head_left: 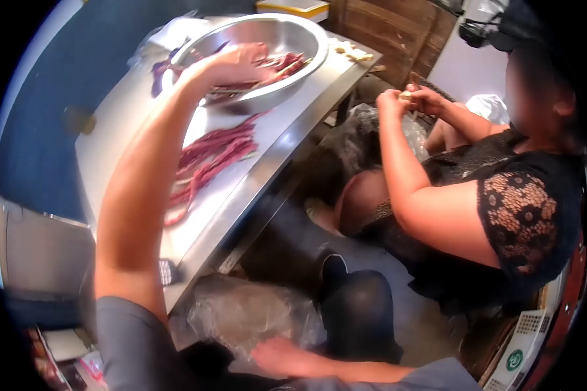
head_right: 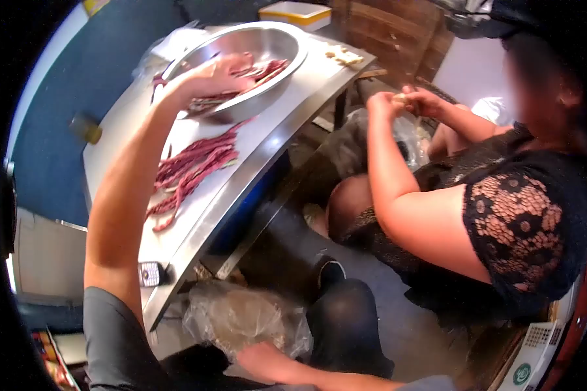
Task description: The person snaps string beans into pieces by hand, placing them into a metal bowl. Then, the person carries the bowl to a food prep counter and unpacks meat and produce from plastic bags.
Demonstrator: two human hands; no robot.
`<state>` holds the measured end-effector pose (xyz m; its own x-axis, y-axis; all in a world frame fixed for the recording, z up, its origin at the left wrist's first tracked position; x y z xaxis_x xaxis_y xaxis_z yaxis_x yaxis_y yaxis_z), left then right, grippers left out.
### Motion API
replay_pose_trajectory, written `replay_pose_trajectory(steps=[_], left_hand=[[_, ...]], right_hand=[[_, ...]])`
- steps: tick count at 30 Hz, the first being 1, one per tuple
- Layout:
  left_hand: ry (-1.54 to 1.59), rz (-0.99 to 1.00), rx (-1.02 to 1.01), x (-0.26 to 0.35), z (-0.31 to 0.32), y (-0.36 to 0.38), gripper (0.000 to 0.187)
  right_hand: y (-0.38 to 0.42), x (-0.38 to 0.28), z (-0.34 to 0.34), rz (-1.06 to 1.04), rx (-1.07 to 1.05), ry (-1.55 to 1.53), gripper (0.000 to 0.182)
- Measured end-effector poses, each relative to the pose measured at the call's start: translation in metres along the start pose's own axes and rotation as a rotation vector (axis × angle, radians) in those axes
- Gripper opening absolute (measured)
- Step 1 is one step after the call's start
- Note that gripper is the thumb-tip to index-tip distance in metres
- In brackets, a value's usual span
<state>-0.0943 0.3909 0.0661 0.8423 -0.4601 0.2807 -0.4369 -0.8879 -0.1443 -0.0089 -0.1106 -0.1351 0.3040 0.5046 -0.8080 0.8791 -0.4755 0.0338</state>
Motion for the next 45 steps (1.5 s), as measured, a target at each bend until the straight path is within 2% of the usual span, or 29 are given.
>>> replay_pose_trajectory(steps=[2, 3, 5, 7, 8, 9, 10, 12, 13, 15, 17, 18, 20, 21, 23, 25, 27, 28, 30, 31, 33, 34, 35, 37, 40, 45], left_hand=[[-0.026, 0.153, 0.228, 0.006, -0.026, 0.019, 0.06], [-0.046, 0.211, 0.351, 0.026, -0.048, 0.04, 0.053], [0.211, -0.12, 0.173, 0.049, -0.077, 0.102, 0.045], [0.005, 0.083, 0.119, 0.049, -0.094, 0.153, 0.038], [-0.04, 0.163, 0.193, 0.053, -0.101, 0.191, 0.028], [-0.048, 0.202, 0.185, 0.061, -0.105, 0.226, 0.03], [-0.009, 0.11, 0.13, 0.066, -0.101, 0.257, 0.036], [0.139, 0.061, 0.049, 0.07, -0.078, 0.313, 0.064], [0.149, -0.089, -0.045, 0.068, -0.066, 0.337, 0.077], [0.118, -0.209, -0.116, 0.066, -0.046, 0.368, 0.079], [0.011, -0.177, -0.076, 0.057, -0.028, 0.388, 0.067], [0.016, -0.17, -0.065, 0.052, -0.022, 0.393, 0.067], [0.059, -0.208, -0.03, 0.042, -0.016, 0.397, 0.053], [0.055, -0.195, -0.014, 0.041, -0.017, 0.398, 0.053], [-0.11, -0.255, 0.106, 0.03, -0.024, 0.4, 0.045], [-0.131, -0.277, 0.183, 0.005, -0.02, 0.4, 0.043], [-0.179, -0.337, 0.356, -0.025, -0.026, 0.4, 0.041], [-0.174, -0.328, 0.364, -0.038, -0.024, 0.398, 0.041], [-0.209, -0.453, 0.48, -0.061, -0.028, 0.393, 0.036], [-0.205, -0.444, 0.485, -0.062, -0.027, 0.386, 0.036], [-0.347, -0.36, 0.7, -0.054, -0.034, 0.379, 0.029], [-0.33, -0.319, 0.788, -0.039, -0.037, 0.37, 0.018], [-0.331, -0.321, 0.783, -0.026, -0.034, 0.36, 0.018], [-0.082, -0.207, 0.73, 0.007, -0.023, 0.337, 0.007], [-0.118, -0.15, 0.5, 0.037, 0.002, 0.312, 0.01], [-0.283, -0.189, 0.464, 0.036, 0.021, 0.301, 0.013]], right_hand=[[0.001, 0.002, 0.004, -0.048, -0.004, -0.048, 0.007], [0.004, 0.002, -0.001, -0.107, 0.074, -0.018, 0.009], [0.001, 0.0, -0.006, -0.038, 0.087, -0.031, 0.006], [0.001, 0.002, 0.004, -0.028, 0.067, -0.016, 0.007], [0.005, -0.003, 0.001, -0.083, 0.189, -0.031, 0.009], [0.007, -0.006, 0.004, -0.096, 0.178, -0.04, 0.009], [0.006, -0.008, 0.006, -0.092, 0.151, -0.032, 0.009], [0.008, -0.011, 0.01, -0.119, 0.163, -0.002, 0.011], [0.008, -0.012, 0.015, -0.126, 0.161, 0.006, 0.011], [0.01, -0.015, 0.024, -0.153, 0.161, 0.015, 0.013], [0.013, -0.015, 0.042, -0.145, 0.085, 0.044, 0.014], [0.015, -0.014, 0.053, -0.128, 0.014, 0.06, 0.016], [0.022, -0.014, 0.063, -0.121, 0.032, 0.047, 0.017], [0.021, -0.013, 0.064, -0.128, 0.051, 0.028, 0.017], [0.021, -0.006, 0.072, -0.114, 0.012, 0.065, 0.016], [0.02, -0.001, 0.077, -0.091, -0.03, 0.093, 0.016], [0.013, 0.002, 0.081, -0.045, -0.074, 0.142, 0.016], [0.011, 0.001, 0.08, -0.039, -0.068, 0.152, 0.016], [0.007, 0.004, 0.084, 0.027, -0.181, 0.156, 0.015], [0.005, 0.005, 0.081, 0.032, -0.174, 0.162, 0.015], [0.005, 0.009, 0.086, 0.065, -0.237, 0.162, 0.017], [0.005, 0.01, 0.087, 0.061, -0.234, 0.162, 0.017], [0.005, 0.01, 0.088, 0.061, -0.236, 0.157, 0.017], [0.005, 0.007, 0.083, 0.014, -0.146, 0.152, 0.015], [0.004, 0.005, 0.077, -0.037, -0.096, 0.115, 0.016], [0.006, 0.005, 0.075, -0.049, -0.088, 0.11, 0.015]])
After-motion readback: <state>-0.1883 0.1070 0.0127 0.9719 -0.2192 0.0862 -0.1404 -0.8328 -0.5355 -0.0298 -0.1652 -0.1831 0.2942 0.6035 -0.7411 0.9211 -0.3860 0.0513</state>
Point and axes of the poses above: each hand's wrist, its own y-axis away from the middle knuckle, its own z-axis out of the palm, x = y × z, the point moved 6 cm from there along -y, towards the middle knuckle, and after that the axes turned 5 degrees about x, right-handed, at the moved point
